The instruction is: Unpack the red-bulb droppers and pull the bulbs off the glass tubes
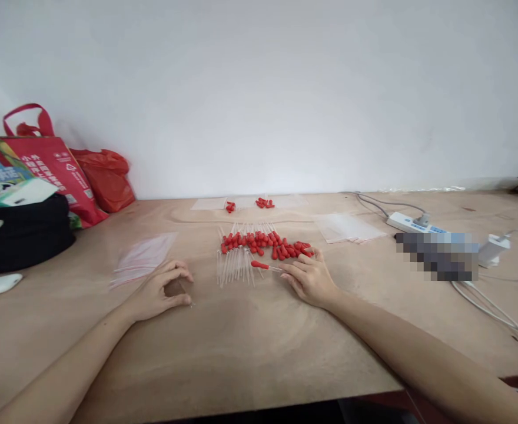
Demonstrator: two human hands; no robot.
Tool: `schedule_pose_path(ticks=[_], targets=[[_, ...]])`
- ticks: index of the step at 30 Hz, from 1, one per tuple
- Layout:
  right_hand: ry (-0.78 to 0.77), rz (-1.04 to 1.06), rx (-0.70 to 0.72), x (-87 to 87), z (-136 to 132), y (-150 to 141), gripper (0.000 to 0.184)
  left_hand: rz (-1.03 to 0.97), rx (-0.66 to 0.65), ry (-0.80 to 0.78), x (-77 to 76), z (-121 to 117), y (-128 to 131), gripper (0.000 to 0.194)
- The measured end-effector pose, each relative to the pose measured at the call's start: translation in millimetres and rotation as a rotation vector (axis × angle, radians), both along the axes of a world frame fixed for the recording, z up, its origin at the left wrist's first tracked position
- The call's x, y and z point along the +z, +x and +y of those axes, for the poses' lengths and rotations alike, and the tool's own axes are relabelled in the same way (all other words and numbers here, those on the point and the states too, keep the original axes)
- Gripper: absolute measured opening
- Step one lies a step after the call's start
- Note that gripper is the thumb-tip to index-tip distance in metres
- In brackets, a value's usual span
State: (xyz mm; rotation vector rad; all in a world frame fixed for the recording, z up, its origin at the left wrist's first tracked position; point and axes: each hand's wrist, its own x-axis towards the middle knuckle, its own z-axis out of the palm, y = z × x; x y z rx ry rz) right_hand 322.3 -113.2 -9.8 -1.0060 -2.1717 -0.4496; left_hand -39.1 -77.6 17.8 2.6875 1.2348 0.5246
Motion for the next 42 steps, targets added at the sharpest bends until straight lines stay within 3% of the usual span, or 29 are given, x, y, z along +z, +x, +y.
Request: schedule_pose_path(ticks=[3, 6, 10, 13, 18, 24, 29, 33, 37, 42], targets=[[-0.023, -0.009, -0.003, -0.3, 1, -1, 0.023, 0.018, 0.004, -0.162, 4.5, -3, -3, 0.024], [-0.038, -0.01, -0.005, 0.1, 2, -1, 0.023, 0.032, 0.12, -0.234, 7.8, -2, -1, 0.028], [-0.046, -0.007, 0.005, 1.1, 3, -3, 0.023, 0.02, 0.408, -0.126, 8.9, 4, 14, 0.032], [-0.047, -0.003, 0.004, 1.5, 4, -4, 0.023, -0.036, 0.533, -0.093, 9.0, 11, 37, 0.029], [-0.052, 0.012, -0.047, 1.4, 4, 0, 0.022, -0.226, 0.538, -0.238, 5.2, 20, 78, 0.028], [-0.094, 0.007, -0.08, 0.2, 5, 0, 0.022, -0.344, 0.54, -0.124, -10.5, 24, 83, 0.029], [-0.114, -0.005, -0.056, 1.2, 5, -5, 0.018, -0.335, 0.418, 0.14, -13.2, 19, 83, 0.028], [-0.102, 0.004, -0.03, 2.1, 6, -13, 0.019, -0.218, 0.084, 0.424, -8.4, 10, 95, 0.022], [-0.069, 0.01, 0.018, 1.3, 7, -21, 0.02, -0.108, -0.204, 0.555, -6.5, 2, 115, 0.023], [-0.002, -0.017, 0.081, 0.8, 6, -21, 0.02, -0.077, -0.22, 0.617, -6.9, -5, 123, 0.011]])
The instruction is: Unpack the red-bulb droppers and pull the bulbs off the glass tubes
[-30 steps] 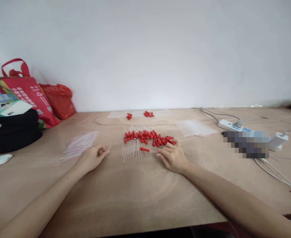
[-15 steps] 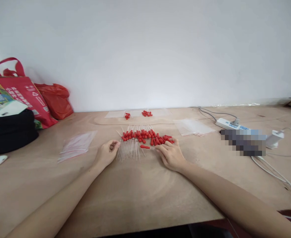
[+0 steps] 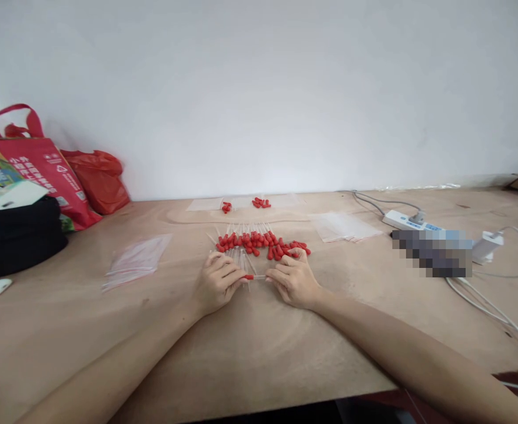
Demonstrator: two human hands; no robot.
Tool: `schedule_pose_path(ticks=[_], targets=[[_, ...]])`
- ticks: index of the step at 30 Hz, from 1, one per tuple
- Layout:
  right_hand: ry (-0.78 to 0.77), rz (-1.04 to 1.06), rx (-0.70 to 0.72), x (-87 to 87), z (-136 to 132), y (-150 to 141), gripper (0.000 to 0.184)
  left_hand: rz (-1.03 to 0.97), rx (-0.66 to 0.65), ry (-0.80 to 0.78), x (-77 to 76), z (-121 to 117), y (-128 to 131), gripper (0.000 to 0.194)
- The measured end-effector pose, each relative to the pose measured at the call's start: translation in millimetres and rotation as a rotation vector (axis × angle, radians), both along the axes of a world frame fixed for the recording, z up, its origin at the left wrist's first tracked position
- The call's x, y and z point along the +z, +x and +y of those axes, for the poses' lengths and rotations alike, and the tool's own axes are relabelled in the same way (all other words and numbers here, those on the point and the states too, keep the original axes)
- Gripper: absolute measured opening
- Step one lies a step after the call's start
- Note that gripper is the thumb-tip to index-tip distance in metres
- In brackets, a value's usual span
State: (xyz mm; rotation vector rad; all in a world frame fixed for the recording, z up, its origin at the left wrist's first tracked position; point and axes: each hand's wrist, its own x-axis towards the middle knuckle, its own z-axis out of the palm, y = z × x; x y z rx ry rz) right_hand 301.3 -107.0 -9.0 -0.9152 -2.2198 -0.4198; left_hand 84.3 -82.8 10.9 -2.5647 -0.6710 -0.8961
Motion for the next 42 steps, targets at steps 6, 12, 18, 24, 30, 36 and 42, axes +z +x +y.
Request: schedule_pose_path(ticks=[6, 12, 18, 24, 30, 36, 42], targets=[[0.035, 0.004, 0.068, 2.7, -4, 3, 0.024, -0.004, -0.006, 0.063, 4.9, -11, -6, 0.014], [0.03, 0.008, 0.07, 3.5, -6, 4, 0.025, -0.001, -0.014, 0.047, 5.7, -13, -6, 0.014], [0.015, -0.009, 0.069, 3.0, -8, 7, 0.027, -0.008, -0.024, 0.026, 4.3, -12, -8, 0.015], [0.031, 0.024, 0.101, 4.7, -10, 5, 0.025, -0.001, -0.039, 0.027, 4.5, -12, -4, 0.016], [-0.011, 0.061, 0.027, 1.4, -10, 37, 0.023, -0.048, 0.008, 0.059, 5.0, -6, -29, 0.016], [-0.009, 0.113, -0.141, -4.9, -9, 68, 0.017, -0.265, 0.43, -0.005, -5.1, 10, -65, 0.021], [0.052, 0.147, -0.149, -4.9, -6, 49, 0.013, -0.27, 0.877, -0.373, -6.4, 26, -73, 0.018]])
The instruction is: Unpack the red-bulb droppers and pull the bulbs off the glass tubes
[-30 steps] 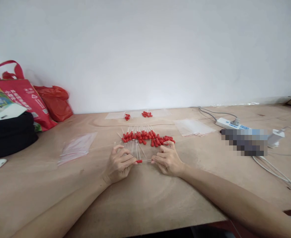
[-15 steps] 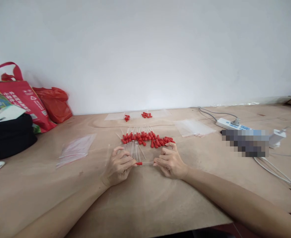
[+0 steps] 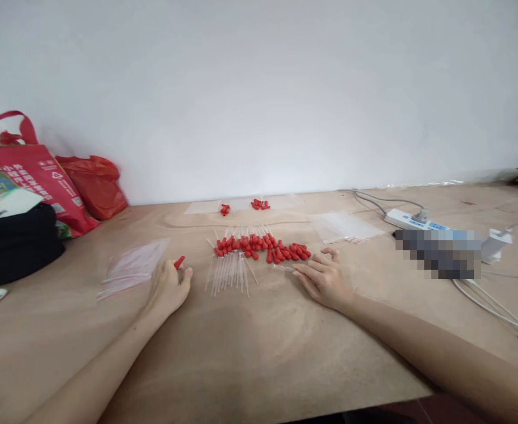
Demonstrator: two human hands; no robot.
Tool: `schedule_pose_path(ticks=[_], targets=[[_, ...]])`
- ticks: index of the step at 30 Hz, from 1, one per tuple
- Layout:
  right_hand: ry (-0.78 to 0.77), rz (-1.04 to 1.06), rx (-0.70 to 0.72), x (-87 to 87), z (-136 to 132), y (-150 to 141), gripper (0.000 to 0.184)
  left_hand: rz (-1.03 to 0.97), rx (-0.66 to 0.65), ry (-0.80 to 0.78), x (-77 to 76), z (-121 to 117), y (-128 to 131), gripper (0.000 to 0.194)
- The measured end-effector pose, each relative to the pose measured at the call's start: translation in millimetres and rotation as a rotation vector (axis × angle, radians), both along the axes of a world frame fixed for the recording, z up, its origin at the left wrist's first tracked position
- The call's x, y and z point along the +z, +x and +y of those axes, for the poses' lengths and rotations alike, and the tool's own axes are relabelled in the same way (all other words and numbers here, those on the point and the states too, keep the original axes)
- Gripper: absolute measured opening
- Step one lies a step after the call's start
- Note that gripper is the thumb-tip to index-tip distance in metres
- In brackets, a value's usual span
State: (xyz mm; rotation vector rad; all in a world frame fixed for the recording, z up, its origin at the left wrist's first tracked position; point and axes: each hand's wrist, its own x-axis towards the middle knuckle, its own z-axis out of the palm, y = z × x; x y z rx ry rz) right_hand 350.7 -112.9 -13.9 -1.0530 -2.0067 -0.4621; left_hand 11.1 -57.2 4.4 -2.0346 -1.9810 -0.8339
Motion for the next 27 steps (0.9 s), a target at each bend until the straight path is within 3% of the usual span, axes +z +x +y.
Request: schedule_pose_path(ticks=[3, 6, 11, 15, 20, 27], targets=[[0.014, 0.003, -0.002, -0.4, 5, -11, 0.014, -0.115, 0.034, -0.223, 9.1, -2, 9, 0.017], [0.04, 0.003, 0.001, -1.9, 12, -26, 0.014, -0.253, -0.044, -0.3, 13.4, -9, 28, 0.019], [0.069, 0.0, 0.01, -3.5, 24, -50, 0.015, -0.441, -0.159, -0.3, 7.0, -12, 53, 0.018], [0.099, -0.01, 0.026, -3.1, 29, -62, 0.016, -0.524, -0.151, -0.317, 3.1, -7, 53, 0.014], [0.121, -0.053, 0.074, -3.8, 29, -68, 0.019, -0.485, -0.194, -0.318, 1.9, -5, 50, 0.017], [-0.055, -0.087, -0.065, -0.2, 25, -70, 0.02, -0.466, -0.253, -0.332, -0.6, -4, 50, 0.02]])
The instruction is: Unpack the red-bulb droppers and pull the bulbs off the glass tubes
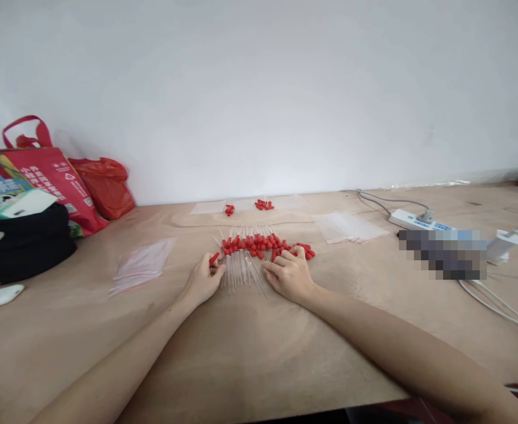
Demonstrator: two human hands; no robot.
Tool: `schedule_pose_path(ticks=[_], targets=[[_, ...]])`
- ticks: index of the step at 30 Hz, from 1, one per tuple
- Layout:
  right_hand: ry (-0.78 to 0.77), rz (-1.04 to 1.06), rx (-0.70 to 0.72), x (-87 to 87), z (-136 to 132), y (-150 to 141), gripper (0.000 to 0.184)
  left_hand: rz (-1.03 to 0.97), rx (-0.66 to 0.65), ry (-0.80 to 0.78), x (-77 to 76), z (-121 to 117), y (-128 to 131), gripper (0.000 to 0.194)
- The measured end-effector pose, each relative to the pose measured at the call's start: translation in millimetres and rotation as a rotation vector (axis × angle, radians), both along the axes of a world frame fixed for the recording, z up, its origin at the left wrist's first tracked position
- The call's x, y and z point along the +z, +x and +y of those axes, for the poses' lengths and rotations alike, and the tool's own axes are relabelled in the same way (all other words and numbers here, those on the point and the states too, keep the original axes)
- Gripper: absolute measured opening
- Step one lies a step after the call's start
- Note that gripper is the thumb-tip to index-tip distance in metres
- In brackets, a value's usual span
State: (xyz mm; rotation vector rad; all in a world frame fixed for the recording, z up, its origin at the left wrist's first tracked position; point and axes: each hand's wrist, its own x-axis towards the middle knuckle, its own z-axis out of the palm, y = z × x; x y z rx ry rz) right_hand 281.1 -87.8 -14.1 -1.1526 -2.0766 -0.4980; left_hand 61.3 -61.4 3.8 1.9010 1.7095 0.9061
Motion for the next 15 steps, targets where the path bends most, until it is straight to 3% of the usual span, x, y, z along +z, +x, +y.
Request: schedule_pose_path(ticks=[4, 7, 11, 15], targets=[[-0.178, -0.038, -0.009, 5.8, -2, 0, 0.031, -0.089, -0.046, -0.007, -1.3, 4, -4, 0.027], [-0.239, -0.047, 0.02, 8.8, -4, 2, 0.041, 0.029, 0.001, 0.013, 2.8, 5, -10, 0.023], [-0.293, -0.08, 0.246, 11.6, -7, 11, 0.05, 0.325, 0.129, 0.083, 8.3, 4, -20, 0.021], [-0.367, -0.16, 0.429, 13.9, -8, 18, 0.059, 0.458, 0.127, 0.094, 5.9, 3, -27, 0.033]])
